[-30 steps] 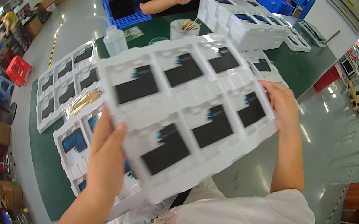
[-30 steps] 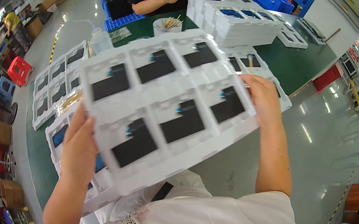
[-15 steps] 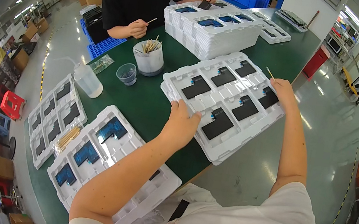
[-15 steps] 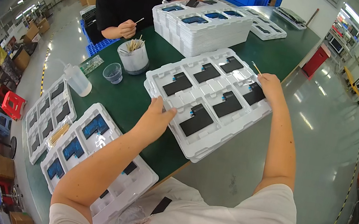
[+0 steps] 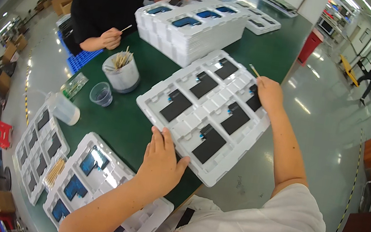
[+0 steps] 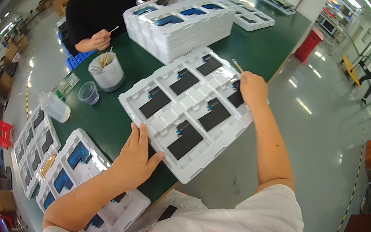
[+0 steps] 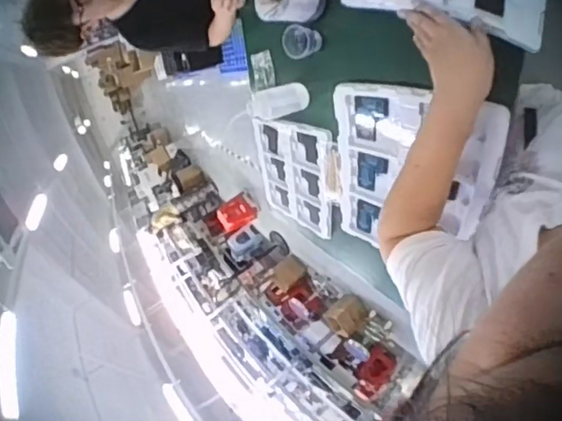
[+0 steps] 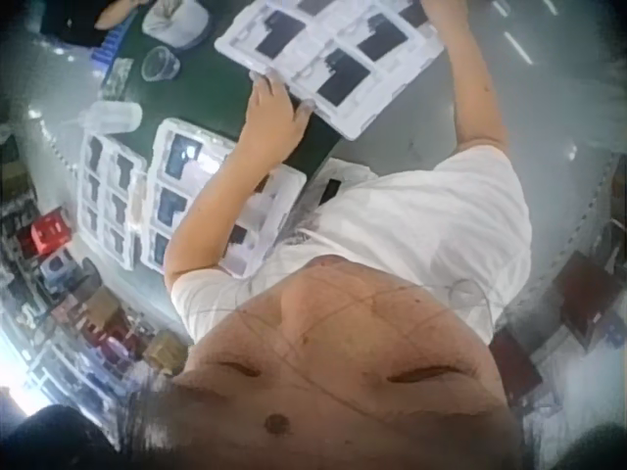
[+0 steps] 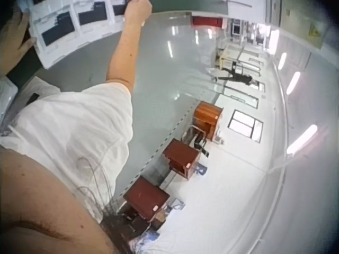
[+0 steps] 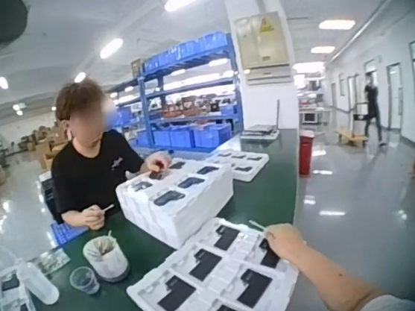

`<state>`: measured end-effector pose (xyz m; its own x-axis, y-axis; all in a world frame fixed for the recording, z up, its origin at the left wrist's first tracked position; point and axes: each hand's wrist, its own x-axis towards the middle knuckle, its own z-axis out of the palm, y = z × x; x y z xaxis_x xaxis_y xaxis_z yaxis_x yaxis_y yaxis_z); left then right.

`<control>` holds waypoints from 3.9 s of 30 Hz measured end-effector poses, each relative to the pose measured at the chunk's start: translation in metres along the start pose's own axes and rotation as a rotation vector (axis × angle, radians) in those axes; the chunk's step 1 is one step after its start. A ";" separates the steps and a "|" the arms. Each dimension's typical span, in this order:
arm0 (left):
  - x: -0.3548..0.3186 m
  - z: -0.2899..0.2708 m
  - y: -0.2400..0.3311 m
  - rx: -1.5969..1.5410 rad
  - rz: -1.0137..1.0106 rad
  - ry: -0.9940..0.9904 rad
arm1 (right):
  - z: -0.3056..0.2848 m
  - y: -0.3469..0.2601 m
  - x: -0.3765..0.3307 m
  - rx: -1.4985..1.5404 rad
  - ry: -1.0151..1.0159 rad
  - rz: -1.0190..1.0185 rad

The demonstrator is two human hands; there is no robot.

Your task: The person removes protective film from battery components, arranges them into a tray, and applies liquid onto the components using a cotton swab.

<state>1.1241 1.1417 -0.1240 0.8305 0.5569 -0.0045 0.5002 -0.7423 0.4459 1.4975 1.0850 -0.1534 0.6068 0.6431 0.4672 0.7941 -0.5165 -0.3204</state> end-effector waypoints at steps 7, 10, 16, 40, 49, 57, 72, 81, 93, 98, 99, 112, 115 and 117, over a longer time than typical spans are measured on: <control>-0.006 -0.009 0.011 0.196 -0.016 -0.091 | -0.001 -0.017 0.005 -0.094 0.007 0.051; 0.005 0.001 0.007 0.174 0.025 -0.083 | 0.010 0.009 0.008 -0.297 -0.020 -0.020; -0.001 0.008 -0.008 0.163 0.042 0.010 | 0.031 -0.005 0.009 -0.188 0.010 -0.040; -0.170 -0.122 -0.068 -0.135 -0.120 0.352 | -0.043 -0.103 0.009 0.255 0.078 -0.187; -0.281 -0.085 -0.231 -0.479 -0.566 1.128 | -0.031 -0.296 -0.023 0.354 -0.642 -0.741; -0.277 -0.077 -0.245 -0.541 -0.583 1.013 | 0.024 -0.409 -0.031 -0.414 -0.344 -0.836; -0.279 -0.079 -0.237 -0.521 -0.639 1.001 | 0.050 -0.423 -0.004 -0.354 -0.335 -0.614; -0.280 -0.078 -0.234 -0.490 -0.606 1.027 | 0.068 -0.422 0.015 -0.350 -0.574 -0.657; -0.279 -0.078 -0.236 -0.453 -0.581 1.016 | 0.040 -0.410 0.001 -0.279 -0.410 -0.551; -0.275 -0.078 -0.237 -0.458 -0.575 1.021 | 0.040 -0.410 0.010 -0.265 -0.620 -0.528; -0.273 -0.078 -0.236 -0.466 -0.564 1.019 | 0.046 -0.402 0.019 -0.297 -0.527 -0.616; -0.278 -0.077 -0.237 -0.471 -0.557 1.020 | 0.042 -0.404 0.011 -0.200 -0.485 -0.475; -0.278 -0.077 -0.237 -0.469 -0.573 1.011 | 0.042 -0.405 0.012 -0.179 -0.454 -0.422; -0.281 -0.077 -0.238 -0.454 -0.574 1.015 | 0.035 -0.412 0.008 -0.184 -0.622 -0.417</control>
<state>0.7532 1.1909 -0.1601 -0.1443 0.9427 0.3008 0.4296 -0.2142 0.8773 1.1760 1.3227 -0.0467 0.2099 0.9766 -0.0477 0.9758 -0.2123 -0.0515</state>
